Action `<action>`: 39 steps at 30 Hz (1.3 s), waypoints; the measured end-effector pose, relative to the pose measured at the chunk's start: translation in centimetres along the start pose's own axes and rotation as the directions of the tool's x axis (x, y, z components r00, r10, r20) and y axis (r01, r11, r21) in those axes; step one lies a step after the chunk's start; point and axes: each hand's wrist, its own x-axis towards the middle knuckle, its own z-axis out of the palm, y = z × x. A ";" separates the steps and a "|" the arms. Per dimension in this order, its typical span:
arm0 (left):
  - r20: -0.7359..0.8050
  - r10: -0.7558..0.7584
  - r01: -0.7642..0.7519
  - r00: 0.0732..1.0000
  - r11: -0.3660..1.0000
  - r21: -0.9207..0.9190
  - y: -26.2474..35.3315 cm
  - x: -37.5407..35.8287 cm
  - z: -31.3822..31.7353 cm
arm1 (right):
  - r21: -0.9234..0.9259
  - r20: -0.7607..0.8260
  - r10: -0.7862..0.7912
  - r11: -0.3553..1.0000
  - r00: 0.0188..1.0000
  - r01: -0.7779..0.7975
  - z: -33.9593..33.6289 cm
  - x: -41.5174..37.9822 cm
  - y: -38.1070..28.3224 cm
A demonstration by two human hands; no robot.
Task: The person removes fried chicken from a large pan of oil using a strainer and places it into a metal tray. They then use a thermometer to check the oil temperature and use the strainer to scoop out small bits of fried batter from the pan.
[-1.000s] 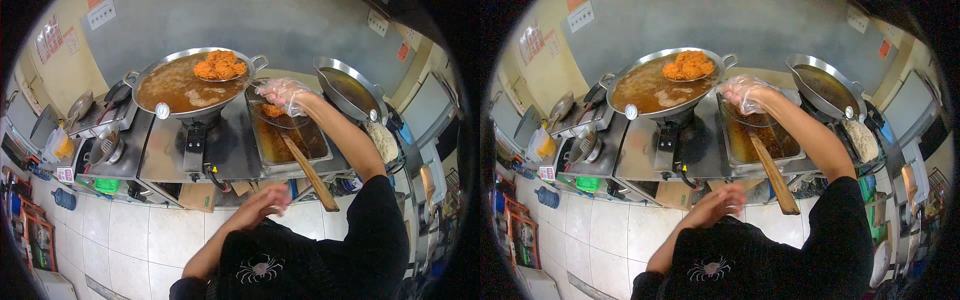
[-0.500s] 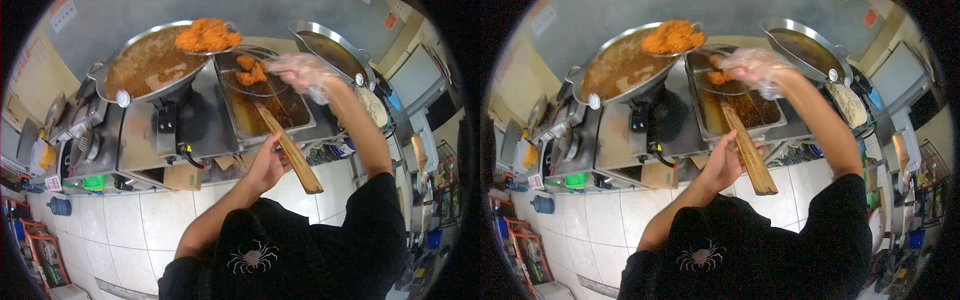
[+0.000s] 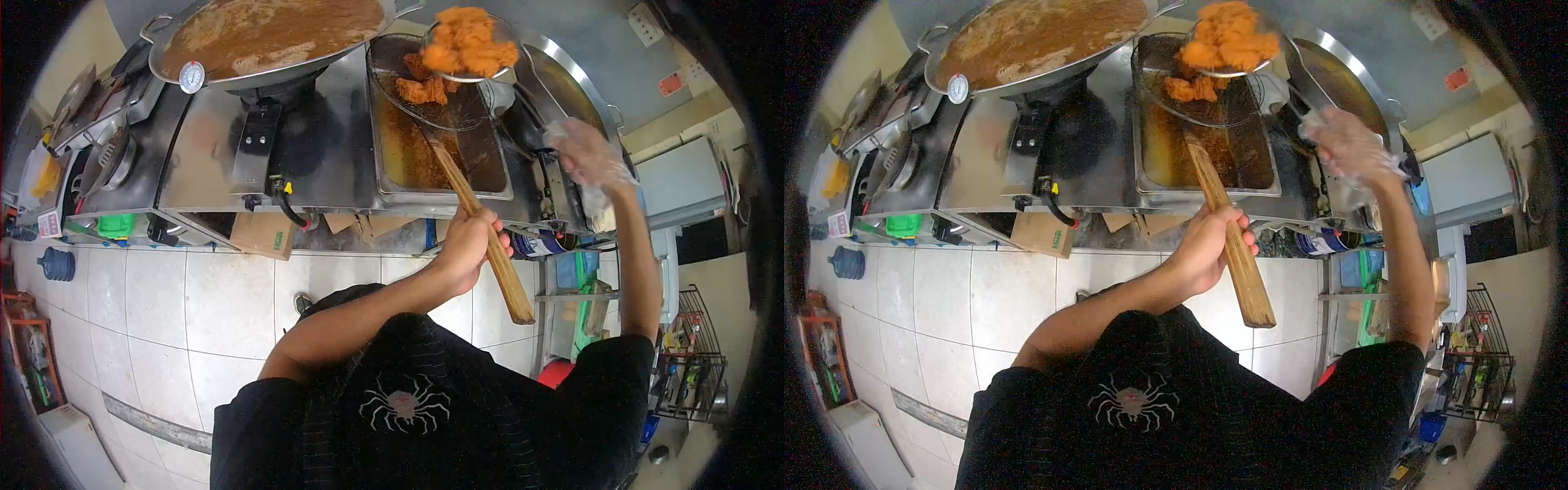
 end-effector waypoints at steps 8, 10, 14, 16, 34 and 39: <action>0.018 0.006 -0.008 1.000 0.996 0.088 -0.5 -0.2 0.3 | -0.643 -0.030 -0.353 0.723 0.935 0.252 4.3 7.0 4.6; 0.011 -0.020 0.019 1.000 0.996 0.089 -0.6 -0.4 0.4 | -0.664 -0.046 -0.342 0.712 0.938 0.227 5.1 6.3 4.5; 0.026 -0.007 0.005 1.000 0.997 0.071 0.5 0.0 0.2 | -0.694 -0.183 -0.296 0.714 0.937 0.090 7.0 3.8 3.4; 0.064 0.000 -0.004 0.998 0.998 0.064 1.1 -0.1 0.1 | -0.687 -0.264 -0.275 0.726 0.924 0.019 8.0 3.0 3.8; -0.153 0.684 -0.345 0.713 0.534 0.772 11.9 -14.0 -31.3 | -0.276 -0.212 -0.218 0.949 0.953 0.155 -1.6 4.8 -10.1; -0.566 0.770 0.056 0.295 0.577 0.815 8.9 -21.9 -44.2 | -0.845 -0.095 -0.511 0.495 0.854 0.202 -0.4 15.4 -17.7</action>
